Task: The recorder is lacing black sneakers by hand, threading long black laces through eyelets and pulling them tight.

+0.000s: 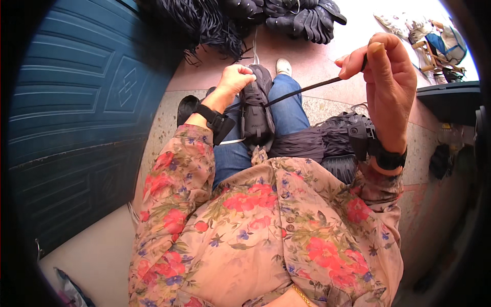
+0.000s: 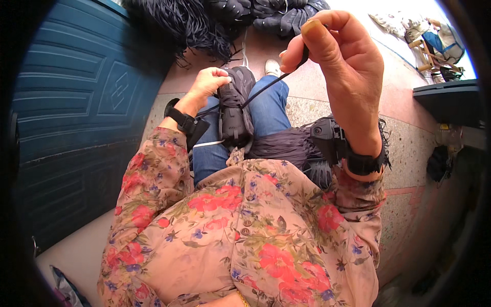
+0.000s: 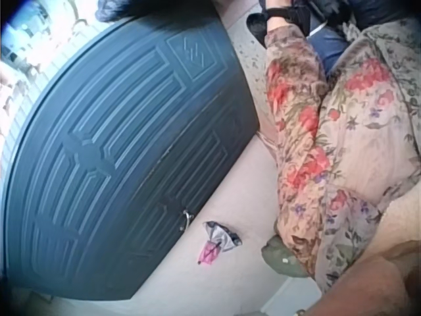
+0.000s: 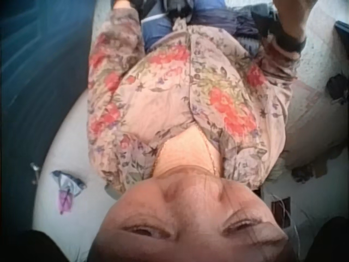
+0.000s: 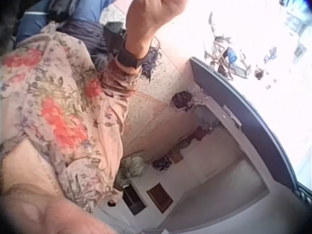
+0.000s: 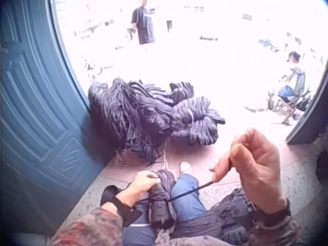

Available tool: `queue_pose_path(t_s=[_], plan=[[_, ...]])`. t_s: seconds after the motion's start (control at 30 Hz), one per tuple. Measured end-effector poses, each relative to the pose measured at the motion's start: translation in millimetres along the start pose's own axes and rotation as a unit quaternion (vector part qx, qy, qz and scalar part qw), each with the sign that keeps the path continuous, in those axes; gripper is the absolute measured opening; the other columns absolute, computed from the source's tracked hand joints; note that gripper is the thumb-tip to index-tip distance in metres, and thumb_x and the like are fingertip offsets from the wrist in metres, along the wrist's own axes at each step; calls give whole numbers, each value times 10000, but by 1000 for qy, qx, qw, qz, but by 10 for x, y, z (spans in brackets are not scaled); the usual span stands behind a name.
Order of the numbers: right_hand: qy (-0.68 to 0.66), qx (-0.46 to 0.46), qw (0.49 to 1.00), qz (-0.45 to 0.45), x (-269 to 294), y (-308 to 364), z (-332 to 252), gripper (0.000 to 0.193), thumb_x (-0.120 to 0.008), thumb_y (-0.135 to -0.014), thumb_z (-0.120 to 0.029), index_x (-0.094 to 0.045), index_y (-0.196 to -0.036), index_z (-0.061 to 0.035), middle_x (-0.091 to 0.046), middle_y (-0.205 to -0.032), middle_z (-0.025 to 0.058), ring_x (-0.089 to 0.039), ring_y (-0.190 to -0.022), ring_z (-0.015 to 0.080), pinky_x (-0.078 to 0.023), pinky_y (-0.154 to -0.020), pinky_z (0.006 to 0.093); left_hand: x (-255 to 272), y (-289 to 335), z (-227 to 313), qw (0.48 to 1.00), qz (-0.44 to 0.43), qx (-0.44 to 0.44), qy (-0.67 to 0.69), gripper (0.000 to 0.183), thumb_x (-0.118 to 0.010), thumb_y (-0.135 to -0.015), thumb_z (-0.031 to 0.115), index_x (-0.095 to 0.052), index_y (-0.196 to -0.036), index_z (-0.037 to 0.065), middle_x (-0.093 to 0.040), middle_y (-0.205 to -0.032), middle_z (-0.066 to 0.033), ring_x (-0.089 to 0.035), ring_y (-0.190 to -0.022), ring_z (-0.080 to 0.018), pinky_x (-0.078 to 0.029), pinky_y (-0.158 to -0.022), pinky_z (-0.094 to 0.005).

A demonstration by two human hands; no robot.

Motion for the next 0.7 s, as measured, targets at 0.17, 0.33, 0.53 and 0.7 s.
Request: queue_pose_path(t_s=[0.17, 0.33, 0.53, 0.7], plan=[[51, 32, 998, -15, -48, -21, -291, 198, -420, -923, -204, -449, -965, -13, -547, -680, 84, -547, -646, 169, -453, -771, 387, -86, 111, 276, 994, -105, 25, -8, 371, -674, -680, 90, -565, -1026, 13, -590, -814, -27, -524, -765, -99, -413, -698, -227], [101, 35, 993, -55, -126, -74, -295, 205, -436, -917, -209, -454, -956, -8, -558, -677, 91, -554, -637, 169, -455, -759, 386, -164, 185, 456, 964, -133, -80, -216, 226, -659, -648, 78, -632, -862, 10, -631, -776, -84, -588, -741, -136, -456, -701, -279], [103, 27, 994, -23, -212, -15, -363, 201, -468, -904, -223, -443, -888, -24, -563, -658, 91, -556, -615, 171, -458, -744, 379, -66, 204, 574, 741, 124, -215, -624, 99, -515, -699, 84, -582, -757, 39, -617, -722, -142, -606, -714, -320, -471, -656, -425], [105, 55, 992, -48, -311, -30, -516, 213, -470, -902, -231, -438, -898, -20, -571, -658, 101, -562, -619, 176, -462, -729, 387, 4, 216, 543, 880, 223, -197, -369, 91, -510, -704, 118, -503, -766, 51, -584, -733, -191, -564, -724, -389, -439, -634, -450]])
Point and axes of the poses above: each hand's wrist, its own y-axis away from the middle knuckle, its own x-axis out of the back of the hand, z = x × y, the point moved 8 cm from there along -y, towards the middle knuckle
